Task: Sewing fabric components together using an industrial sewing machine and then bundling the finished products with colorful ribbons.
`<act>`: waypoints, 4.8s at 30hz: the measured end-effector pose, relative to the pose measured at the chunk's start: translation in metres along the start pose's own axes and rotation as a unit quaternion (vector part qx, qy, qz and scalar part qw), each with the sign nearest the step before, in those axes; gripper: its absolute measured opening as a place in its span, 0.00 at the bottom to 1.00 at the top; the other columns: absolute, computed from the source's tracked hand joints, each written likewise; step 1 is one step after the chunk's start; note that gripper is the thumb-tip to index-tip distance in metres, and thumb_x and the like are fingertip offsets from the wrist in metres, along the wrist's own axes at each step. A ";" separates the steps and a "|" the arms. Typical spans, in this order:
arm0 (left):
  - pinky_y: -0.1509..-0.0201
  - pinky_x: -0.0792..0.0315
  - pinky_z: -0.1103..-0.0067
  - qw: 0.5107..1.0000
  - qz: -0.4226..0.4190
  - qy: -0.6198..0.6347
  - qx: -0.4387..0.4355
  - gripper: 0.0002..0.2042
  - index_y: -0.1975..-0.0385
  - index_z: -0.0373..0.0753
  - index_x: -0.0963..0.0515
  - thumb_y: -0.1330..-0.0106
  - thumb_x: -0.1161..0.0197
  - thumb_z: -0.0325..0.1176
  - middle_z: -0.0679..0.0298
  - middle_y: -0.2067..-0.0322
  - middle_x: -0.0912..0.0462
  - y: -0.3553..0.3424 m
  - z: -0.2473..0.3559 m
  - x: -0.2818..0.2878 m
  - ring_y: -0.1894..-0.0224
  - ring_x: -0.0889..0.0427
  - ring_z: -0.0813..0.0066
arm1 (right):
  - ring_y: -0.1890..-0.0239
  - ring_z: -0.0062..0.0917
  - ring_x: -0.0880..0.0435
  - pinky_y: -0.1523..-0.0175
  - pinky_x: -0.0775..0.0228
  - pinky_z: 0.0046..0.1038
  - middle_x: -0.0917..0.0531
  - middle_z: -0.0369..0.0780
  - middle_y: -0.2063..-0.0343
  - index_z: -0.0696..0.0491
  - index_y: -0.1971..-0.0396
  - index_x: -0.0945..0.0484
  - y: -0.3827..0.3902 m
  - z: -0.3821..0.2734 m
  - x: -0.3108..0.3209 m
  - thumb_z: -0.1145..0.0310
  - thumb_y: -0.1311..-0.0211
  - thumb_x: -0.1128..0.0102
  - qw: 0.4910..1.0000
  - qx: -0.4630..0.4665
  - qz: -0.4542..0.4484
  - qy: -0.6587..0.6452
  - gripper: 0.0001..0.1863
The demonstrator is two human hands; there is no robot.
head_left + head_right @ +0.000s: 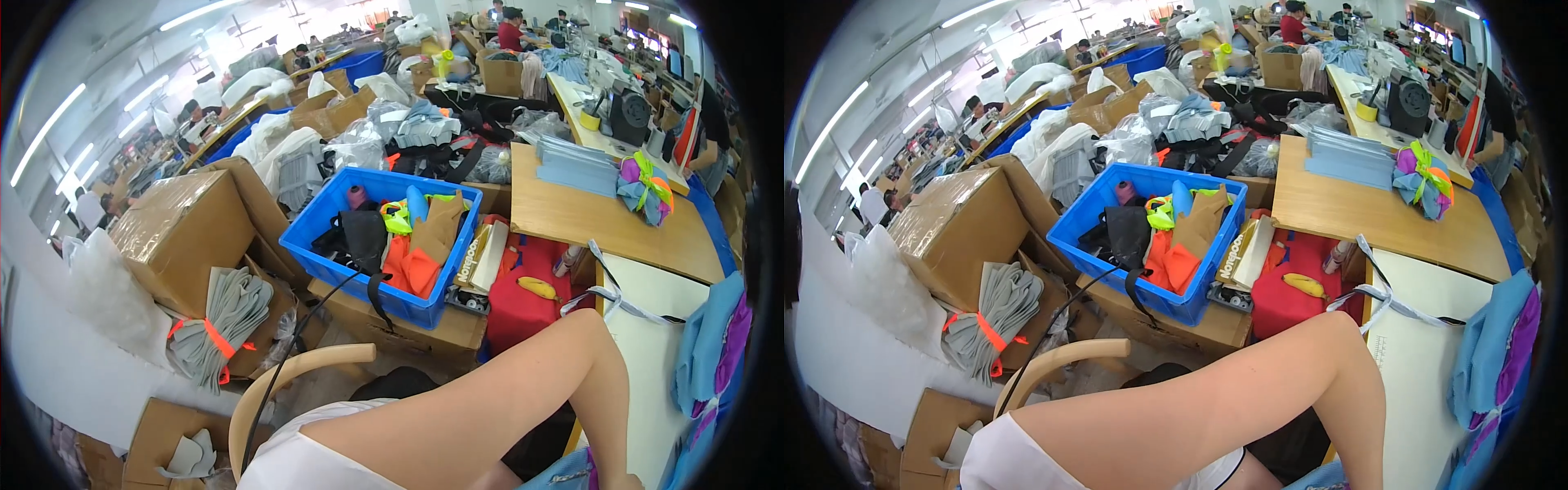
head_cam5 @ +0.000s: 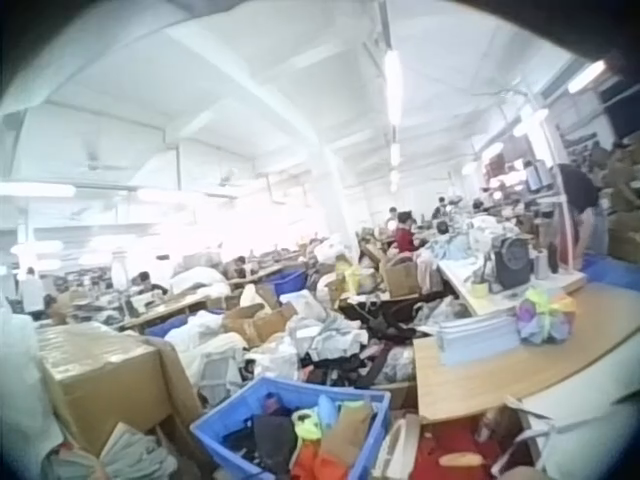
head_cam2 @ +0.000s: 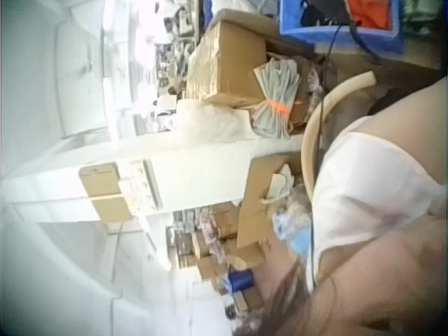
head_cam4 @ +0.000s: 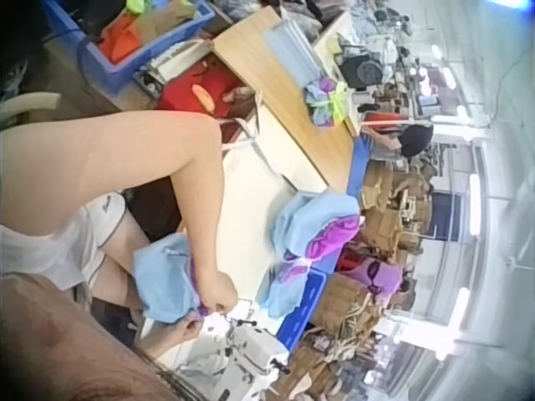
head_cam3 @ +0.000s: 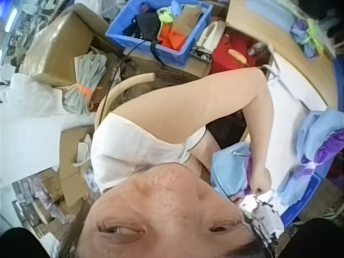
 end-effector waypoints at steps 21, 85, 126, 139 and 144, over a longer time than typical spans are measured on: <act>0.66 0.29 0.63 0.990 0.024 -0.050 -0.132 0.08 0.78 0.41 0.27 0.57 0.37 0.22 0.58 0.73 0.23 0.040 0.022 0.023 0.66 0.21 0.51 | 0.74 0.20 0.23 0.69 0.31 0.24 0.21 0.38 0.76 0.57 0.68 0.18 0.012 0.209 0.302 0.83 0.46 0.35 0.887 0.245 0.268 0.287 0.07; 0.65 0.30 0.77 0.965 -0.245 -0.088 0.018 0.10 0.66 0.30 0.21 0.47 0.45 0.16 0.61 0.76 0.23 0.004 0.033 0.022 0.71 0.26 0.76 | 0.78 0.10 0.34 0.74 0.42 0.19 0.24 0.31 0.78 0.57 0.63 0.24 0.005 0.221 0.298 0.65 0.27 0.42 0.984 0.094 0.149 0.012 0.10; 0.51 0.26 0.76 0.995 -0.076 0.021 0.066 0.19 0.61 0.32 0.22 0.44 0.24 0.37 0.59 0.63 0.22 0.006 0.013 0.015 0.56 0.19 0.69 | 0.74 0.08 0.31 0.69 0.39 0.16 0.22 0.31 0.77 0.56 0.62 0.29 0.007 0.223 0.320 0.69 0.25 0.45 0.959 0.110 0.254 -0.052 0.07; 0.63 0.30 0.84 0.896 -0.256 0.209 0.297 0.14 0.66 0.36 0.21 0.41 0.23 0.36 0.72 0.71 0.21 0.009 -0.007 -0.016 0.67 0.26 0.87 | 0.67 0.09 0.25 0.57 0.33 0.15 0.20 0.31 0.70 0.58 0.44 0.29 0.010 0.214 0.309 0.69 0.27 0.42 0.968 0.100 0.188 -0.130 0.17; 0.62 0.30 0.83 0.943 -0.240 0.143 0.182 0.14 0.68 0.36 0.23 0.44 0.23 0.32 0.70 0.71 0.21 0.006 0.004 -0.009 0.67 0.25 0.84 | 0.68 0.08 0.26 0.62 0.32 0.14 0.19 0.30 0.69 0.58 0.58 0.21 0.007 0.222 0.306 0.68 0.29 0.38 0.981 0.062 0.172 -0.063 0.08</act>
Point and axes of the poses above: each hand's wrist, its own y-axis away from the middle knuckle, its own x-axis out of the back of the hand, z = x × y, the point moved 8 cm from there along -y, towards the middle knuckle
